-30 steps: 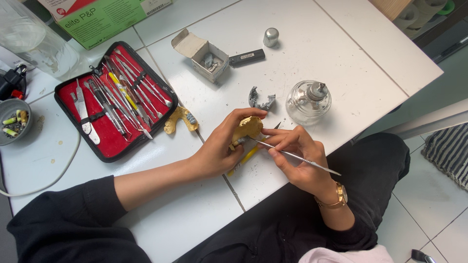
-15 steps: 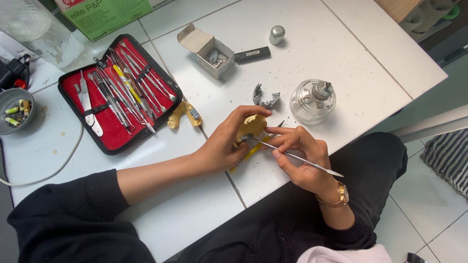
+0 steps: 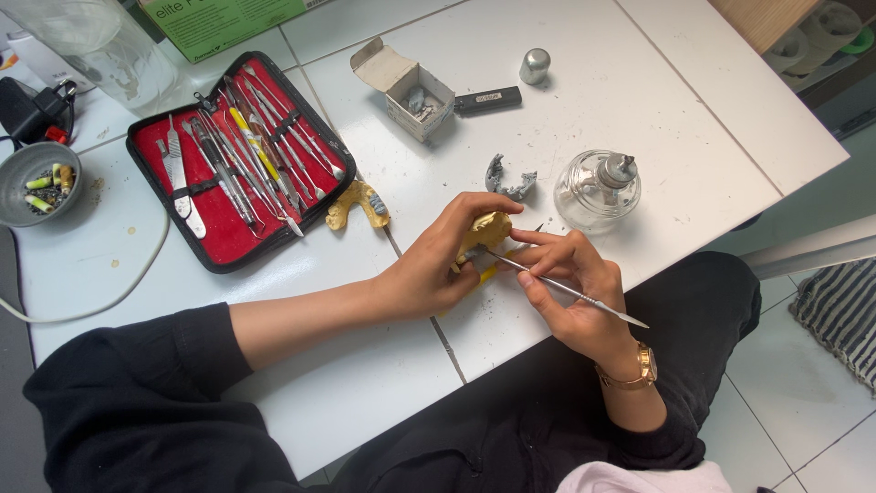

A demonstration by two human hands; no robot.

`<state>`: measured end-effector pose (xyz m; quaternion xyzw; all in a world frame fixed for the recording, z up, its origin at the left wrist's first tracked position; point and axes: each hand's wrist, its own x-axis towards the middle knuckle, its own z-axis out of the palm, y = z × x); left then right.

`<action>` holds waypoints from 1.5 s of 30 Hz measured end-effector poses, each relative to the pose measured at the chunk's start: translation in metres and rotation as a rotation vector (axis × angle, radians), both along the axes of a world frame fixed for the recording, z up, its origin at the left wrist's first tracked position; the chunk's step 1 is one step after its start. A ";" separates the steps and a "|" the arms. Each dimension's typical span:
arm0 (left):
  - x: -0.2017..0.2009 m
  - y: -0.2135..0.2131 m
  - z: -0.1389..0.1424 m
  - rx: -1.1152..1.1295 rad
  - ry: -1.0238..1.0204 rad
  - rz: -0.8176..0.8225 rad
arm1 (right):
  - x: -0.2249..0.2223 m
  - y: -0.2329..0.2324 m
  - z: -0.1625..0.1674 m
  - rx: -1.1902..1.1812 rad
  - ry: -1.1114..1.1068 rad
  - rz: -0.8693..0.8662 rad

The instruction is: The person holds a yellow dental stone model of an upper jaw on the table and works on it with a yellow pencil-style tool and a metal probe, scraping and refining the model surface, turning the model over to reach different sides, and setting tools down on the table between passes.

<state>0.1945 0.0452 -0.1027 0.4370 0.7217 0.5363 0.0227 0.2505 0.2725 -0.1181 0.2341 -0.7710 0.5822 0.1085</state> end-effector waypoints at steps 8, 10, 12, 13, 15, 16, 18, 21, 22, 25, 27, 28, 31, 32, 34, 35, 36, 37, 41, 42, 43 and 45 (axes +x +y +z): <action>0.001 0.001 -0.002 -0.028 0.033 0.001 | 0.002 0.002 0.000 0.003 0.014 0.032; 0.001 0.002 -0.003 -0.035 0.040 -0.005 | 0.002 0.004 0.000 -0.028 0.005 0.061; 0.000 0.002 -0.004 -0.031 0.047 -0.012 | 0.002 0.005 -0.001 -0.005 0.021 0.056; 0.000 0.001 -0.005 -0.029 0.049 -0.016 | 0.002 0.005 -0.002 0.006 0.027 0.053; 0.000 0.001 -0.006 -0.023 0.050 -0.021 | 0.002 0.005 -0.002 -0.048 0.019 0.058; 0.000 0.001 -0.007 -0.019 0.051 -0.024 | 0.002 0.005 -0.002 -0.075 0.015 0.061; -0.001 0.001 -0.007 -0.028 0.048 -0.018 | 0.001 0.003 -0.003 -0.054 0.003 0.040; -0.001 0.001 -0.008 -0.034 0.056 -0.015 | 0.000 0.001 -0.003 0.013 0.007 -0.004; -0.002 0.001 -0.008 -0.035 0.062 -0.016 | 0.000 0.000 -0.003 0.041 0.012 -0.022; -0.002 0.001 -0.008 -0.032 0.056 -0.013 | 0.000 -0.001 -0.003 0.050 0.036 -0.019; -0.001 0.001 -0.008 -0.032 0.052 -0.014 | 0.001 0.000 -0.004 0.049 0.032 -0.021; -0.001 0.001 -0.008 -0.033 0.050 -0.015 | 0.001 0.001 -0.004 0.049 0.031 -0.022; 0.000 0.001 -0.009 -0.030 0.065 -0.014 | 0.002 0.004 -0.006 -0.016 -0.004 0.043; 0.000 0.001 -0.009 -0.029 0.061 -0.016 | 0.002 0.005 -0.007 -0.010 0.008 0.050; 0.000 0.001 -0.010 -0.026 0.051 -0.020 | 0.002 0.006 -0.008 0.001 0.031 0.064; 0.000 0.001 -0.010 -0.025 0.054 -0.018 | 0.002 0.006 -0.008 -0.027 0.015 0.064; 0.000 0.001 -0.010 -0.024 0.057 -0.015 | 0.001 0.006 -0.009 -0.054 -0.001 0.063; 0.000 0.001 -0.010 -0.022 0.059 -0.012 | 0.001 0.006 -0.008 -0.080 -0.018 0.063; 0.000 0.001 -0.010 -0.018 0.064 -0.012 | 0.001 0.002 -0.007 0.014 -0.014 -0.013; 0.000 0.001 -0.010 -0.023 0.059 -0.011 | 0.001 0.002 -0.007 0.033 -0.008 -0.027; 0.000 0.001 -0.010 -0.028 0.053 -0.008 | 0.002 0.001 -0.007 0.051 -0.003 -0.038; 0.001 0.002 -0.010 -0.025 0.051 -0.016 | 0.003 0.002 -0.007 0.042 0.009 -0.008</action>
